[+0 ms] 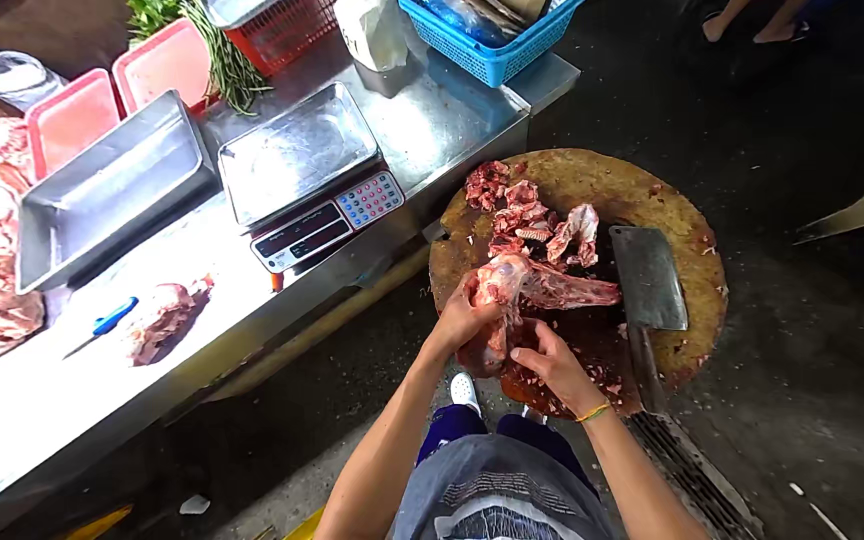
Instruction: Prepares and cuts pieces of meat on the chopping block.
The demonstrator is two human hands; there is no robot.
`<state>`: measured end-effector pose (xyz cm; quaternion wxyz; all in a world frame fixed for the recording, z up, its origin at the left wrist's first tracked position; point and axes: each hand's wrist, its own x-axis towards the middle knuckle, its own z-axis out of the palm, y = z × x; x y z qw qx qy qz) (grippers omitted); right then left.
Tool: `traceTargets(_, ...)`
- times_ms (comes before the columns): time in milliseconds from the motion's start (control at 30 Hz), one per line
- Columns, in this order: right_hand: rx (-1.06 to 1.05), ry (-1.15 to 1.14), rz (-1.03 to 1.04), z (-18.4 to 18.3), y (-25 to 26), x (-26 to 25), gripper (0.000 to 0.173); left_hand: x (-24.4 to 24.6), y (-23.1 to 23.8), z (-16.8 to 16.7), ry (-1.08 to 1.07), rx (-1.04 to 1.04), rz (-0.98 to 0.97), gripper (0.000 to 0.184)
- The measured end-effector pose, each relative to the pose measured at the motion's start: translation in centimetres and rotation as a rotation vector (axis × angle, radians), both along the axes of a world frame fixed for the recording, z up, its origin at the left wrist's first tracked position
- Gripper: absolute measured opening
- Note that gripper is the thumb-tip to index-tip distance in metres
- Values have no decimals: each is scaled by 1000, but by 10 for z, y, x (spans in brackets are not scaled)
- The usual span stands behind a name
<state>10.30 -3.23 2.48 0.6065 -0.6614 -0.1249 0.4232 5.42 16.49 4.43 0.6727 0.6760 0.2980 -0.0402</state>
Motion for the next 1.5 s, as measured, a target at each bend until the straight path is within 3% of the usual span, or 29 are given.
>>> traceTargets(67, -106, -104, 96, 2, 1, -1, 66, 2, 1, -2, 23, 36, 5, 80)
traceTargets(133, -174, -218, 122, 0, 3, 0, 56, 3, 0, -2, 34, 76, 6, 81)
traceTargets(233, -56, -191, 71, -2, 3, 2, 32, 2, 1, 2, 12, 65, 43, 81)
traceTargets(367, 73, -141, 3, 1, 2, 2, 36, -3, -2, 9, -39, 21, 120, 84)
traceTargets(500, 111, -301, 38, -1, -4, 7, 15, -7, -4, 16, -54, -72, 153, 83)
traceTargets(600, 159, -162, -30, 6, -1, 10, 7, -8, -7, 21, -57, -111, 144, 81)
traceTargets(733, 305, 204, -218, 10, -9, 19, 9, -10, -8, 24, -84, -151, 178, 75)
traceTargets(833, 333, 239, -313, 14, -28, 31, 8, -12, -5, 24, -85, -141, 209, 76)
traceTargets(933, 156, -12, -315, 13, -40, 44, 10, -13, -2, 26, -106, -113, 221, 79)
traceTargets(967, -51, -213, -224, 10, -41, 49, 22, -13, -2, 28, -113, -102, 222, 81)
traceTargets(1000, -283, -384, -66, 6, -42, 55, 45, -12, -3, 30, -114, -87, 219, 83)
traceTargets(1033, -436, -495, 83, 2, -40, 57, 64, -12, -4, 32, -111, -70, 216, 86)
traceTargets(1067, -475, -553, 135, 0, -38, 55, 70, -11, -6, 33, -108, -54, 211, 89)
traceTargets(1133, -316, -571, 76, 5, -36, 42, 62, -8, -8, 33, -119, -25, 206, 92)
traceTargets(1267, 62, -198, 33, 19, -18, 12, 60, 2, -19, 29, -129, -10, 246, 90)
traceTargets(1400, -38, -249, -55, 10, -15, 12, 26, 10, -23, 24, -82, -6, 348, 85)
traceTargets(1500, -28, -212, -8, 5, -20, 22, 25, 9, -27, 13, -51, -53, 439, 81)
